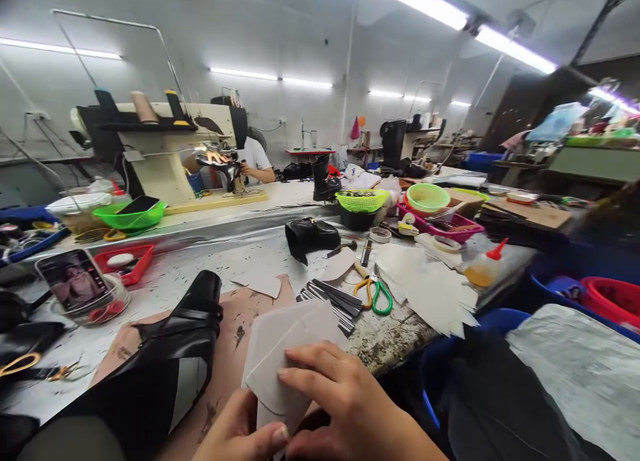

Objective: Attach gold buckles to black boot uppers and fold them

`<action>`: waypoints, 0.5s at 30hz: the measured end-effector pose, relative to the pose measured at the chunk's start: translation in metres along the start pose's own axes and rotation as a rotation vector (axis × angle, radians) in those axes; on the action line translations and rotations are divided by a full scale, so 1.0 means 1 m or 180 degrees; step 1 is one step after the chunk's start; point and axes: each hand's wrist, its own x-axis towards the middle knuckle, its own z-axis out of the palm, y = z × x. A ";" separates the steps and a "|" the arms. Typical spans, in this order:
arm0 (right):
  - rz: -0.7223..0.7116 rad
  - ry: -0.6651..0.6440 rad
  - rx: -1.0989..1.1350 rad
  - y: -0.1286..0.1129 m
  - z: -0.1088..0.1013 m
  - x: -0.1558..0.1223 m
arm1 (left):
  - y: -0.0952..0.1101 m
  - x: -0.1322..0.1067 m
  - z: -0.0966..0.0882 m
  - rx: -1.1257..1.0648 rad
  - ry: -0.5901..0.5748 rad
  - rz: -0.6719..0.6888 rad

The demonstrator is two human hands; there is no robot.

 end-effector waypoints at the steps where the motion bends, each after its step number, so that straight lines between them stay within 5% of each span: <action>1: -0.0003 -0.0008 0.0048 0.002 0.000 -0.001 | 0.003 0.001 0.002 -0.0275 -0.0209 0.0037; 6: 0.0363 0.0071 0.0527 0.005 0.003 -0.008 | 0.014 0.005 0.007 -0.0279 -0.0553 0.0381; 11: 0.0637 0.0972 0.0198 -0.004 0.021 -0.007 | 0.003 0.007 0.018 0.1117 -0.0022 0.0784; 15: 0.0561 0.1293 -0.0147 -0.003 0.025 -0.011 | 0.003 0.010 0.029 0.1295 0.0081 0.1031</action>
